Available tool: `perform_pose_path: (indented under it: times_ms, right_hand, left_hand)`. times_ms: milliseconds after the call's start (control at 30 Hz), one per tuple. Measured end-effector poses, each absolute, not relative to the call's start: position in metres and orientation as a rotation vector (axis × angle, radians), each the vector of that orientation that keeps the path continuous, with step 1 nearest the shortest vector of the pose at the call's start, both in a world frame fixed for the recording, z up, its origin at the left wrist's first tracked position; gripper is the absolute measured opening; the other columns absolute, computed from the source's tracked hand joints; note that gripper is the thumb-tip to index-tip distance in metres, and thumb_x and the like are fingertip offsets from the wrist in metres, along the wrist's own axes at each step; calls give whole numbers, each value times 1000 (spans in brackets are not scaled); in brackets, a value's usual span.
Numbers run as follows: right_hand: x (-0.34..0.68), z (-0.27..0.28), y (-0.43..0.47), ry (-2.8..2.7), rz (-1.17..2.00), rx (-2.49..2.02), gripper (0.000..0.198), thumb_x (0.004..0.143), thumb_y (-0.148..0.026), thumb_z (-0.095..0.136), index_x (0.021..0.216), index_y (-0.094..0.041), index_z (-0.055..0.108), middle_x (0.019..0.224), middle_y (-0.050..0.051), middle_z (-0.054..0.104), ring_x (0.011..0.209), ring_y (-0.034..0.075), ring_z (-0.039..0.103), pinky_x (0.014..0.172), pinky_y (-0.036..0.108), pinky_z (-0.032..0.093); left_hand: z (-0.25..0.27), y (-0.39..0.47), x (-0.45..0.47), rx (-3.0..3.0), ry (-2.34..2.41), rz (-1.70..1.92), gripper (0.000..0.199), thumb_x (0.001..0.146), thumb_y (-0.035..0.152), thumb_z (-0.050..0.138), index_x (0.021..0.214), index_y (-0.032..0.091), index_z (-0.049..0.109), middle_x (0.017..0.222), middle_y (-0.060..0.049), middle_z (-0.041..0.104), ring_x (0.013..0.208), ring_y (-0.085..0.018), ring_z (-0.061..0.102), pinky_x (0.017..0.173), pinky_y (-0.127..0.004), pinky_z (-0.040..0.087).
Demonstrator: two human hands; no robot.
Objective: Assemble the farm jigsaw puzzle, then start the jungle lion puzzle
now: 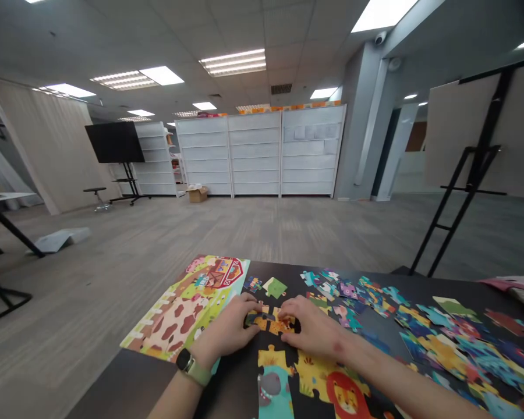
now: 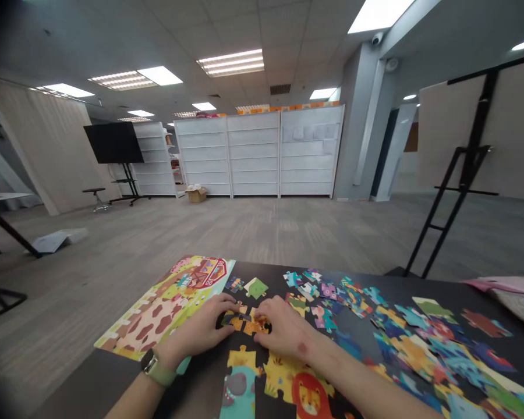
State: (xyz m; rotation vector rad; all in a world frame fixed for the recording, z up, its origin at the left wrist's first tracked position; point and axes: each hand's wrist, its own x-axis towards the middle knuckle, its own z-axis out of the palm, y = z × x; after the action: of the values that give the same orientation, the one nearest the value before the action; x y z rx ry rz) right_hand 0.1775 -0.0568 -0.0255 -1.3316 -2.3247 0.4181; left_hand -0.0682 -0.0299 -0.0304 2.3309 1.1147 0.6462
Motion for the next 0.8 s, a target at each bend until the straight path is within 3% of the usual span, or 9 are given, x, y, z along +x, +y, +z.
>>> perform_pose_path:
  times_ms: [133, 267, 533, 800]
  right_hand:
    - [172, -25, -57, -2280, 469, -1360, 35, 69, -19, 75, 104, -21, 75, 111, 6, 67, 104, 25, 60, 95, 35, 47]
    - [173, -28, -56, -2310, 470, -1277, 27, 77, -24, 70, 104, -25, 77, 114, 6, 64, 105, 23, 59, 97, 34, 47]
    - [173, -17, -56, -2444, 428, -1229, 19, 81, -23, 68, 98, -24, 77, 113, 7, 65, 103, 23, 61, 93, 34, 48]
    - [177, -21, -61, -2504, 416, -1202, 29, 90, -30, 65, 117, -25, 74, 123, 8, 66, 114, 27, 59, 101, 40, 46]
  left_hand:
    - [-33, -30, -65, 2325, 1098, 659, 29, 81, 21, 67, 110, 24, 71, 122, -7, 61, 116, -24, 58, 106, -37, 44]
    - [-34, -31, -64, 2319, 1078, 670, 29, 80, 21, 69, 109, 24, 71, 121, -7, 61, 114, -25, 58, 105, -37, 45]
    - [-36, -30, -64, 2318, 1084, 692, 27, 80, 22, 70, 107, 23, 72, 120, -8, 62, 113, -26, 59, 103, -38, 46]
    - [-36, -30, -64, 2353, 1065, 717, 24, 80, 21, 69, 104, 23, 71, 118, -7, 62, 110, -24, 61, 102, -35, 47]
